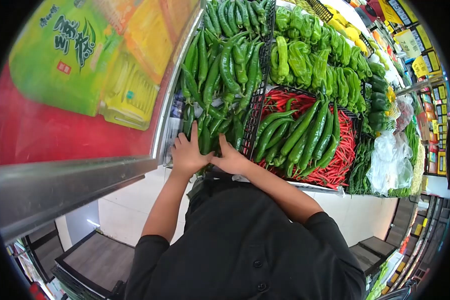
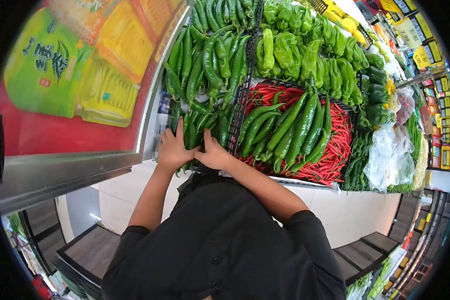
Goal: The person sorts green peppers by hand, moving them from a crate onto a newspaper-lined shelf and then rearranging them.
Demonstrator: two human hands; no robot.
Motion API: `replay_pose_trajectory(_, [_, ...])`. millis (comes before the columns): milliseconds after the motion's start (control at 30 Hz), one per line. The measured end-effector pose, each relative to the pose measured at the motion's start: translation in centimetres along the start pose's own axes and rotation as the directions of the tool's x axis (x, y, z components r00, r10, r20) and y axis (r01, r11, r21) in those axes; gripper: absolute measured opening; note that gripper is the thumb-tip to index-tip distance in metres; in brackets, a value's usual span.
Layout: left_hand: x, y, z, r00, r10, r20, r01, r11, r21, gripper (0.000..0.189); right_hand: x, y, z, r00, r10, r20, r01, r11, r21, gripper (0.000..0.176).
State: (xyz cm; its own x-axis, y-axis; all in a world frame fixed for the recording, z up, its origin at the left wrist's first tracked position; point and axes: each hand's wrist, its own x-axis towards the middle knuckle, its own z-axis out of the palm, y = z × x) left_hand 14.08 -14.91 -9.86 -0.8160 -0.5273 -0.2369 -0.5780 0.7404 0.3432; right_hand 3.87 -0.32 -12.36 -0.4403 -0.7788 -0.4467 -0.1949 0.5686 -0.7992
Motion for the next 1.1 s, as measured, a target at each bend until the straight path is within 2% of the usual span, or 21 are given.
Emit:
replay_pose_trajectory(167, [0.5, -0.4, 0.2, 0.999, 0.017, 0.045, -0.013, 0.996, -0.083, 0.120, -0.6, -2.2, -0.6, 0.996, 0.092, -0.018, -0.092, 0.996, -0.017, 0.107])
replay_pose_trajectory(333, [0.6, -1.4, 0.3, 0.998, 0.060, -0.003, -0.060, 0.993, -0.099, 0.118, -1.3, -1.5, -0.4, 0.982, 0.186, 0.023, -0.184, 0.980, -0.073, 0.116])
replay_pose_trajectory(433, [1.3, -1.5, 0.5, 0.998, 0.045, 0.042, -0.040, 0.994, -0.105, 0.118, -1.4, -2.2, -0.7, 0.961, 0.267, 0.064, -0.267, 0.964, -0.005, 0.116])
replay_pose_trajectory(533, [1.9, -1.5, 0.1, 0.994, 0.044, 0.103, -0.033, 0.994, -0.106, 0.119, -1.0, -1.7, -0.1, 0.956, 0.289, 0.038, -0.290, 0.957, 0.018, 0.115])
replay_pose_trajectory(733, [2.1, -1.4, -0.4, 0.990, 0.070, 0.125, -0.058, 0.993, -0.100, 0.118, -1.3, -1.8, -0.1, 0.962, 0.267, 0.051, -0.263, 0.961, -0.082, 0.113])
replay_pose_trajectory(833, [2.5, -1.6, -0.3, 0.986, 0.076, 0.145, -0.063, 0.994, -0.092, 0.118, -1.1, -2.8, -0.5, 0.937, 0.327, 0.126, -0.324, 0.945, -0.040, 0.113])
replay_pose_trajectory(867, [2.8, -1.5, -0.5, 0.984, 0.073, 0.164, -0.057, 0.993, -0.104, 0.118, -0.9, -2.0, 0.1, 0.941, 0.324, 0.092, -0.323, 0.946, -0.029, 0.114])
replay_pose_trajectory(1033, [4.0, -2.6, 0.3, 0.973, 0.087, 0.212, -0.054, 0.986, -0.156, 0.121, -0.4, -0.2, 2.1, 0.948, 0.313, 0.056, -0.310, 0.871, 0.382, 0.118])
replay_pose_trajectory(1100, [4.6, -3.0, 0.2, 0.965, 0.082, 0.250, -0.030, 0.978, -0.205, 0.121, -0.4, -0.3, 2.6, 0.956, 0.292, 0.019, -0.266, 0.842, 0.470, 0.120])
